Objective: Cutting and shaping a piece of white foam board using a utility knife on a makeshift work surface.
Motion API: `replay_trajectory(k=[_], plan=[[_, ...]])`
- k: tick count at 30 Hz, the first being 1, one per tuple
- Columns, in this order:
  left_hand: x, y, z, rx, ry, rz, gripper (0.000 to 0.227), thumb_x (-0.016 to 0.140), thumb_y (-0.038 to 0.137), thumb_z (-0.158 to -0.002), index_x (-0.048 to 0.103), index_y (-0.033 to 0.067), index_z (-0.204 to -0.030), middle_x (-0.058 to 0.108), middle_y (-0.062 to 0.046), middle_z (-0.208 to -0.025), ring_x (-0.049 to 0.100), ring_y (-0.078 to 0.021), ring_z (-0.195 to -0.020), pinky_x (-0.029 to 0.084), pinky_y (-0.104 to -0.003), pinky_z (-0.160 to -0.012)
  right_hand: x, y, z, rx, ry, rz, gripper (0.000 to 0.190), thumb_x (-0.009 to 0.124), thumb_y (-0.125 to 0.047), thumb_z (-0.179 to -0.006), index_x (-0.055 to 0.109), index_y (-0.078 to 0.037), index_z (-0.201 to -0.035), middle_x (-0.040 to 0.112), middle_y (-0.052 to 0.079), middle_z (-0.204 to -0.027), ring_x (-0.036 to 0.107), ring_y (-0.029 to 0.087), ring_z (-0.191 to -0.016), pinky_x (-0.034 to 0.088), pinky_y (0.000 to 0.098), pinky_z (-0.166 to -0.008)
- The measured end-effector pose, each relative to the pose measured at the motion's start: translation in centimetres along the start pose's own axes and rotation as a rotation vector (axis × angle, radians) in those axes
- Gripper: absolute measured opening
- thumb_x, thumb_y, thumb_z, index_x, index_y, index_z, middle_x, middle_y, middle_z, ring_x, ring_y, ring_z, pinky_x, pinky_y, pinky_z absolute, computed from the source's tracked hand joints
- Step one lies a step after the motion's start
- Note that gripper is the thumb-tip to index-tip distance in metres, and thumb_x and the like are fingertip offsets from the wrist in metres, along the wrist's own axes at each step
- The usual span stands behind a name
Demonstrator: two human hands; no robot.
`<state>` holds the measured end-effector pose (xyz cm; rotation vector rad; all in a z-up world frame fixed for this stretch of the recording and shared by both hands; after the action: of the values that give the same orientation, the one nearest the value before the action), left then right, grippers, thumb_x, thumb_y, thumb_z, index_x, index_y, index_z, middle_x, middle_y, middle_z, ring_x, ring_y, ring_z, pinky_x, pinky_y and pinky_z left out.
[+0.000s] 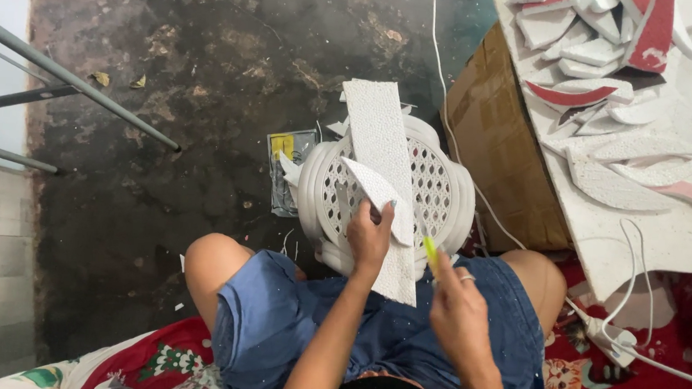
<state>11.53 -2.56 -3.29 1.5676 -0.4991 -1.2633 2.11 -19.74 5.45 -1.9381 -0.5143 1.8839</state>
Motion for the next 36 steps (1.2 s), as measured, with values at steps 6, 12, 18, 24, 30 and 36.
replay_trajectory(k=[6, 12, 18, 24, 30, 36], plan=[[-0.6, 1.5, 0.4, 0.015, -0.020, 0.027, 0.033, 0.062, 0.038, -0.086, 0.057, 0.0068, -0.077, 0.066, -0.013, -0.065, 0.066, -0.0343, -0.066, 0.050, -0.041, -0.059, 1.1, 1.0, -1.9, 0.432, -0.050, -0.681, 0.050, 0.049, 0.002, -0.086, 0.056, -0.015, -0.132, 0.069, 0.024, -0.069, 0.063, 0.029, -0.039, 0.050, 0.0338, -0.031], [-0.5, 1.5, 0.7, 0.004, -0.012, 0.032, 0.034, 0.063, 0.039, -0.086, 0.056, 0.0072, -0.077, 0.065, -0.013, -0.064, 0.066, -0.0331, -0.066, 0.050, -0.041, -0.059, 2.7, 1.4, -1.8, 0.470, -0.064, -0.932, 0.046, 0.049, 0.004, -0.087, 0.051, 0.000, -0.133, 0.065, 0.027, -0.077, 0.062, 0.031, -0.040, 0.049, 0.0379, -0.026], [-0.7, 1.6, 0.7, 0.034, 0.001, 0.020, 0.034, 0.062, 0.039, -0.086, 0.056, 0.0071, -0.077, 0.065, -0.013, -0.064, 0.066, -0.0336, -0.066, 0.050, -0.041, -0.059, 2.6, 0.6, -1.8, 0.481, -0.080, -0.980, 0.046, 0.046, 0.006, -0.086, 0.050, 0.002, -0.132, 0.063, 0.027, -0.075, 0.061, 0.030, -0.038, 0.047, 0.0369, -0.024], [-0.3, 1.5, 0.6, 0.057, -0.001, 0.007, 0.038, 0.062, 0.042, -0.087, 0.056, 0.0072, -0.074, 0.064, -0.013, -0.061, 0.065, -0.0335, -0.063, 0.049, -0.041, -0.058, 3.4, 0.4, -3.2, 0.463, -0.072, -1.039, 0.046, 0.046, 0.006, -0.086, 0.047, 0.006, -0.133, 0.060, 0.025, -0.074, 0.058, 0.029, -0.037, 0.046, 0.0358, -0.024], [-0.1, 0.9, 0.5, 0.081, 0.020, 0.015, 0.034, 0.063, 0.039, -0.087, 0.055, 0.0089, -0.072, 0.063, -0.011, -0.058, 0.064, -0.0328, -0.060, 0.048, -0.040, -0.055, 4.3, 0.5, -3.1, 0.465, -0.061, -1.098, 0.046, 0.045, 0.006, -0.087, 0.046, 0.007, -0.133, 0.059, 0.024, -0.071, 0.056, 0.027, -0.036, 0.044, 0.0341, -0.022], [-0.2, 1.0, 0.7, 0.074, 0.052, 0.010, 0.033, 0.064, 0.037, -0.086, 0.054, 0.0094, -0.071, 0.064, -0.009, -0.058, 0.065, -0.0316, -0.059, 0.048, -0.039, -0.055, 4.3, 0.5, -1.3, 0.494, -0.039, -1.103, 0.046, 0.046, 0.007, -0.085, 0.050, 0.005, -0.131, 0.059, 0.024, -0.071, 0.057, 0.029, -0.035, 0.042, 0.0357, -0.022]])
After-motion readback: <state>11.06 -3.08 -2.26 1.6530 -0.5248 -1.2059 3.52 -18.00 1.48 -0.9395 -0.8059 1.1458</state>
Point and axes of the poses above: each hand's wrist, its own z-axis away from the middle knuckle, its own x-axis out of the palm, y = z × x, the point moved 8 cm from there along -z, towards the middle knuckle
